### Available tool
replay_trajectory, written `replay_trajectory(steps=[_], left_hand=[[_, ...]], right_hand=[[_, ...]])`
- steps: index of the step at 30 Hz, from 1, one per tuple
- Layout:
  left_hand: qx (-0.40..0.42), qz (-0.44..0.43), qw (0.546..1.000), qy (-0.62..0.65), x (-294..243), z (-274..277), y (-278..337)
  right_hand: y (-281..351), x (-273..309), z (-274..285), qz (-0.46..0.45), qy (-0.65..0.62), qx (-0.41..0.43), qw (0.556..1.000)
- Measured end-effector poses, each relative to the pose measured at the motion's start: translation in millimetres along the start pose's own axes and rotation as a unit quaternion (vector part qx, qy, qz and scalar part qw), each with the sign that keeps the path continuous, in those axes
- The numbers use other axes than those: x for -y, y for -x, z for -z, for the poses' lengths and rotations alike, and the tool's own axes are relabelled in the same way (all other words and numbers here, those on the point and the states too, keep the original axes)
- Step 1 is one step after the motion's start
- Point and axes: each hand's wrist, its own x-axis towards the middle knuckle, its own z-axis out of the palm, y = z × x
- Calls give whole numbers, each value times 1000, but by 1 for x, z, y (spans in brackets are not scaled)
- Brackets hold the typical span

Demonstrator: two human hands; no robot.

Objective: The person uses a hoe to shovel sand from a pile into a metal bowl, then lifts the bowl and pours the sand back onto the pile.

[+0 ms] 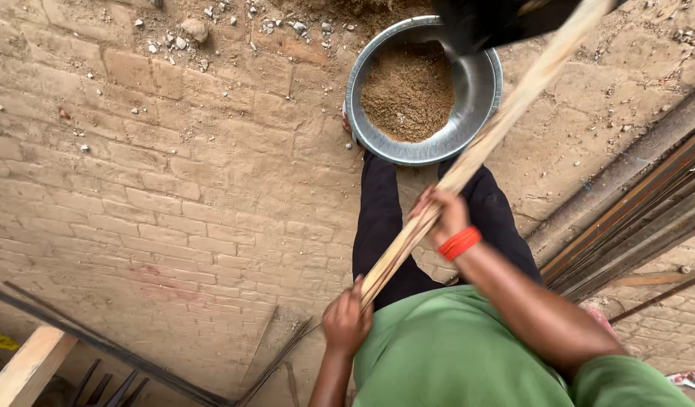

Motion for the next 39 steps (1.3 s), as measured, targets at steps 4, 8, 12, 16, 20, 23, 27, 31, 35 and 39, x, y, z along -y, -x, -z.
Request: replay_trajectory(steps=[4, 8, 12, 16, 20, 23, 27, 31, 35, 39], left_hand=[[7, -48, 995, 85, -94, 11, -116], [131, -52, 953, 270, -205, -1, -210], [310, 5, 783, 539, -234, -69, -265], [231, 71, 871, 428, -129, -179, -292], [107, 254, 917, 288, 50, -271, -338], [53, 349, 929, 112, 152, -311, -367], [-99, 204, 972, 69, 215, -336, -406], [76, 310, 930, 182, 232, -354, -433], [6, 268, 952, 149, 223, -348, -429], [-38, 244, 963, 105, 193, -292, -406]], right_hand=[[-20, 139, -7, 158, 76, -116, 978], [-46, 299, 2, 179, 65, -126, 974], [-67, 386, 38, 218, 124, -155, 956], [-104, 402, 81, 231, 165, -142, 948], [-137, 392, 122, 242, 200, -133, 940], [-170, 366, 152, 223, 260, -115, 932], [-246, 300, 191, 217, 374, -66, 899], [-343, 200, 204, 289, 492, -74, 818], [-340, 174, 187, 298, 672, -248, 631], [-270, 181, 167, 281, 667, -225, 652]])
